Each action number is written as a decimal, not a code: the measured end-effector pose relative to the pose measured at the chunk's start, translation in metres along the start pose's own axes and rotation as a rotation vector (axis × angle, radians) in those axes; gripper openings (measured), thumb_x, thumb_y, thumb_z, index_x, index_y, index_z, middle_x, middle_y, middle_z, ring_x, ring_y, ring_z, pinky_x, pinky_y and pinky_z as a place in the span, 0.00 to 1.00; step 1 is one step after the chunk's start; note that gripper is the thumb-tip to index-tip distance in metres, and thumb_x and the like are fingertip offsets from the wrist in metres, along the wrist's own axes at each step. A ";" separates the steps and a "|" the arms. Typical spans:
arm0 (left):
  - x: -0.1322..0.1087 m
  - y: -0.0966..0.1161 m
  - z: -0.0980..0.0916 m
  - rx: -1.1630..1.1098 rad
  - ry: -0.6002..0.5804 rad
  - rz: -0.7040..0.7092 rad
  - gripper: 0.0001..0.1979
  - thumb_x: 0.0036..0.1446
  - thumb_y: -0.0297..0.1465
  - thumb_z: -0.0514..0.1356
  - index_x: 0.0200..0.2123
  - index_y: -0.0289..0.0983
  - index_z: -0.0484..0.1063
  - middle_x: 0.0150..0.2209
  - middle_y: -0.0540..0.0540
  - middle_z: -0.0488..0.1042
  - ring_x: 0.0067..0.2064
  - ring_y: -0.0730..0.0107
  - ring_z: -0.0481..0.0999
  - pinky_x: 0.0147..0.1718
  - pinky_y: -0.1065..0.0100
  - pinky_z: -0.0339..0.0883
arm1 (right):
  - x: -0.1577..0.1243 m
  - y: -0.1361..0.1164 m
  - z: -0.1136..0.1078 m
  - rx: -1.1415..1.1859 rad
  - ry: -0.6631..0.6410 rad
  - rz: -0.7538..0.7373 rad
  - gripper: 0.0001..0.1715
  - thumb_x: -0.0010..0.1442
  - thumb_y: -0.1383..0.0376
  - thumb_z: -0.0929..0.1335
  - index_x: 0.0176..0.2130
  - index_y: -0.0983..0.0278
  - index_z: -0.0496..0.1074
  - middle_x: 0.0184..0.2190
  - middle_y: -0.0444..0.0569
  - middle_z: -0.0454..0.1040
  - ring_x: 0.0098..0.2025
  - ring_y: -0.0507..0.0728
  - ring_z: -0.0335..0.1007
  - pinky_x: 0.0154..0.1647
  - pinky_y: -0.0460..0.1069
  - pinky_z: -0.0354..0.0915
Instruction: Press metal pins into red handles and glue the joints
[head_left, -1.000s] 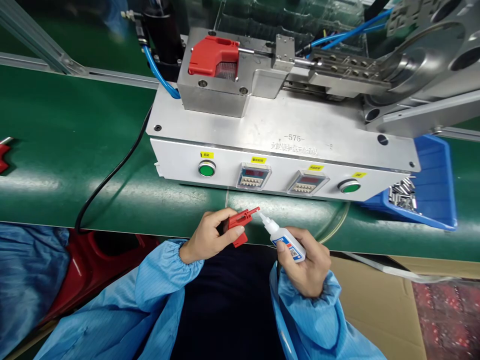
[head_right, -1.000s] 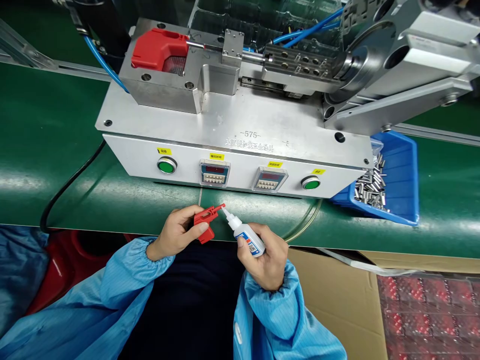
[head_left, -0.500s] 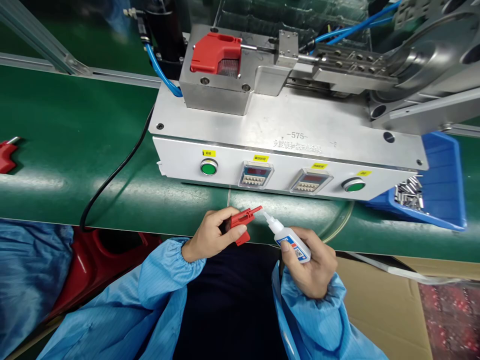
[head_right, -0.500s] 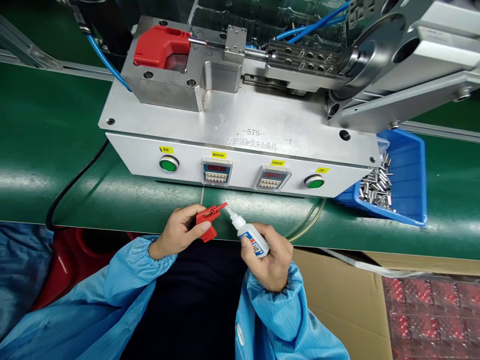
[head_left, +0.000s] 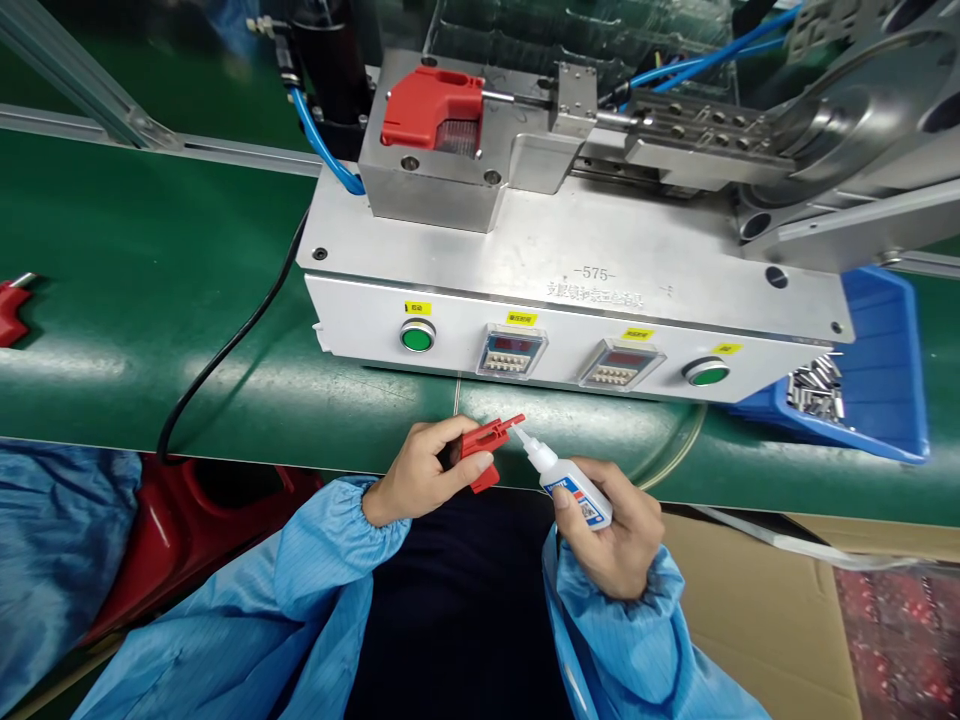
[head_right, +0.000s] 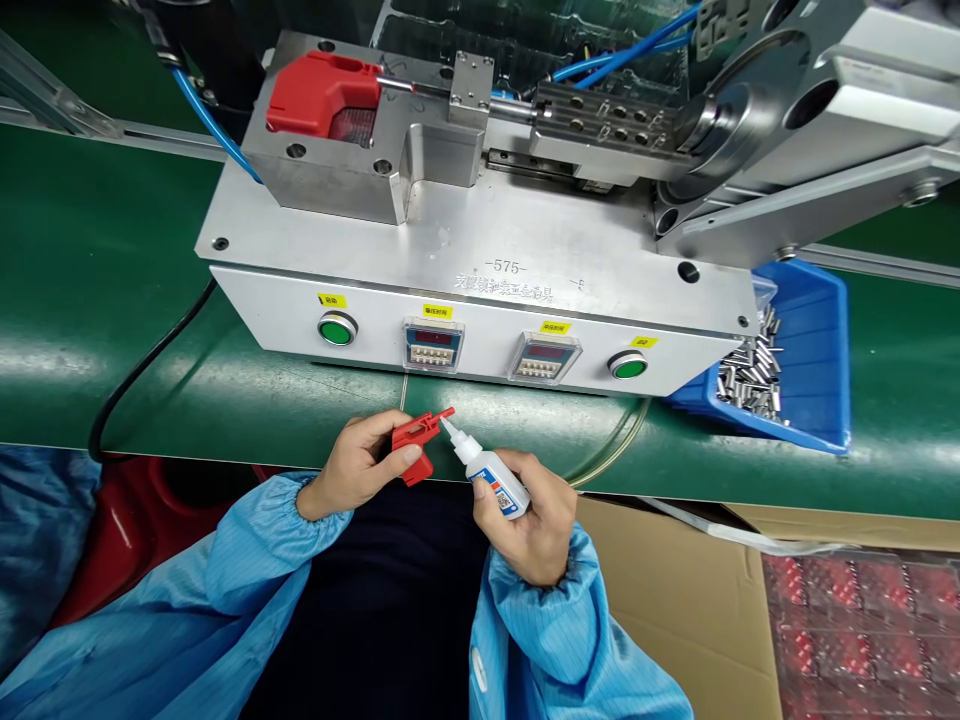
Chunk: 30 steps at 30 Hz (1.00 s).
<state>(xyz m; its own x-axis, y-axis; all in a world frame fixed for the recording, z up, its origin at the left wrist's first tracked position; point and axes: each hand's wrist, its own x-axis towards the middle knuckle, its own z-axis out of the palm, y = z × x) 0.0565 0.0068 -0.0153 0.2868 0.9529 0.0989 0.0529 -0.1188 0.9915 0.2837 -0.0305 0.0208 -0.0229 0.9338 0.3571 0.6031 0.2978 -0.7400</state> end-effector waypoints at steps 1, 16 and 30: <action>0.000 0.000 0.000 0.003 0.000 0.001 0.14 0.70 0.42 0.65 0.38 0.37 0.78 0.24 0.55 0.68 0.24 0.74 0.65 0.26 0.72 0.62 | 0.000 -0.001 0.000 0.001 0.004 0.001 0.08 0.69 0.58 0.71 0.41 0.60 0.80 0.21 0.41 0.72 0.15 0.50 0.56 0.19 0.47 0.61; -0.002 -0.001 0.001 -0.021 -0.008 -0.011 0.10 0.70 0.38 0.66 0.38 0.37 0.77 0.24 0.55 0.69 0.24 0.75 0.65 0.26 0.73 0.61 | 0.004 -0.010 -0.014 0.041 -0.115 0.155 0.09 0.70 0.59 0.71 0.41 0.61 0.78 0.23 0.42 0.72 0.19 0.51 0.60 0.20 0.48 0.59; -0.004 -0.003 0.001 -0.003 -0.014 -0.016 0.12 0.70 0.40 0.65 0.39 0.36 0.78 0.24 0.54 0.69 0.25 0.74 0.65 0.26 0.72 0.62 | 0.003 -0.013 -0.009 0.030 -0.075 0.101 0.04 0.68 0.64 0.71 0.41 0.61 0.78 0.26 0.43 0.76 0.19 0.50 0.61 0.22 0.47 0.63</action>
<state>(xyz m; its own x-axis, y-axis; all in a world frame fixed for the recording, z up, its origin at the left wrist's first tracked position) 0.0561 0.0035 -0.0186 0.2995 0.9506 0.0816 0.0551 -0.1026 0.9932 0.2826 -0.0330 0.0366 -0.0240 0.9712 0.2369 0.5811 0.2064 -0.7872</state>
